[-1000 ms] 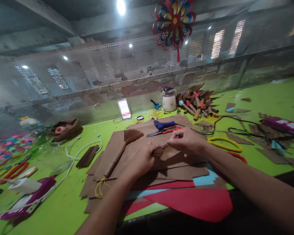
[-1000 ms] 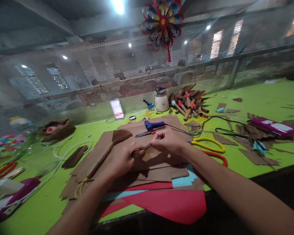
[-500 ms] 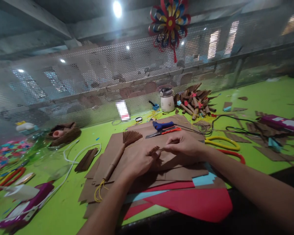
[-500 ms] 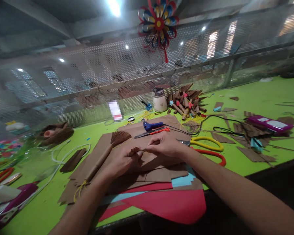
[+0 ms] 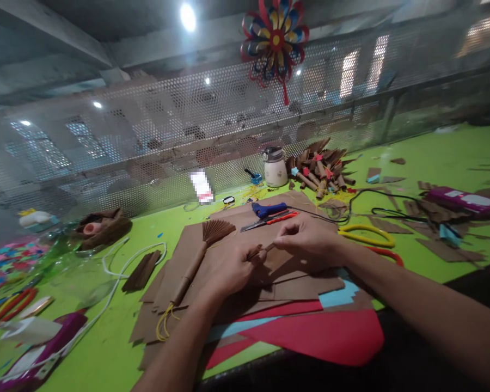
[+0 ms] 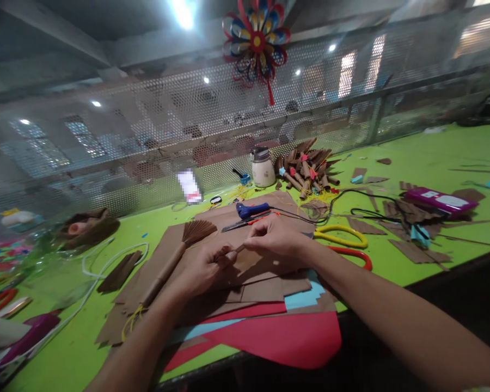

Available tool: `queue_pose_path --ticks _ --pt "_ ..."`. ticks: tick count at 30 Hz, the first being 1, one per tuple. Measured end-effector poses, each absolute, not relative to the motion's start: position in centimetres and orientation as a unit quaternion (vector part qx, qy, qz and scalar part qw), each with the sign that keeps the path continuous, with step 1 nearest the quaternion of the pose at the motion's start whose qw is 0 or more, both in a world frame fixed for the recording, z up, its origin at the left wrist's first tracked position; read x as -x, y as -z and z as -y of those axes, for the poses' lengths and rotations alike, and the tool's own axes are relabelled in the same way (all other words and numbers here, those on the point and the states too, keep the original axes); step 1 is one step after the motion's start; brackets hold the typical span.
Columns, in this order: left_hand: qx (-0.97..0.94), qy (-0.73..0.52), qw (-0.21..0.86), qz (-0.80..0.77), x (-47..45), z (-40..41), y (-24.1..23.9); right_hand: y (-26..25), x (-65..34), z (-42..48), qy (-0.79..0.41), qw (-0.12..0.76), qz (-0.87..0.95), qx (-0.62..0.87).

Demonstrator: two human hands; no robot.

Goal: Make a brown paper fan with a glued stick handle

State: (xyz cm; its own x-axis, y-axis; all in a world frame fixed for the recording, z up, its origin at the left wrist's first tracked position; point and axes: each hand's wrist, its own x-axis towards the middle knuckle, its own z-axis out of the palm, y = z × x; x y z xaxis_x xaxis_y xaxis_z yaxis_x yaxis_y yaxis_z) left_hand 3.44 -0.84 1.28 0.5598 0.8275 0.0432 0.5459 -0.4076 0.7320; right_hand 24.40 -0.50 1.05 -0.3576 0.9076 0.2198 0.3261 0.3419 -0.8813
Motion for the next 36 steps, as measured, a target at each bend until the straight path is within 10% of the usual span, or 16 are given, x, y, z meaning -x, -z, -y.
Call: queue_pose_path --ticks 36 --pt "-0.586 -0.266 0.683 -0.346 -2.7 0.8 -1.5 -0.9 -24.9 0.0 -0.644 0.476 0.558 0.216"
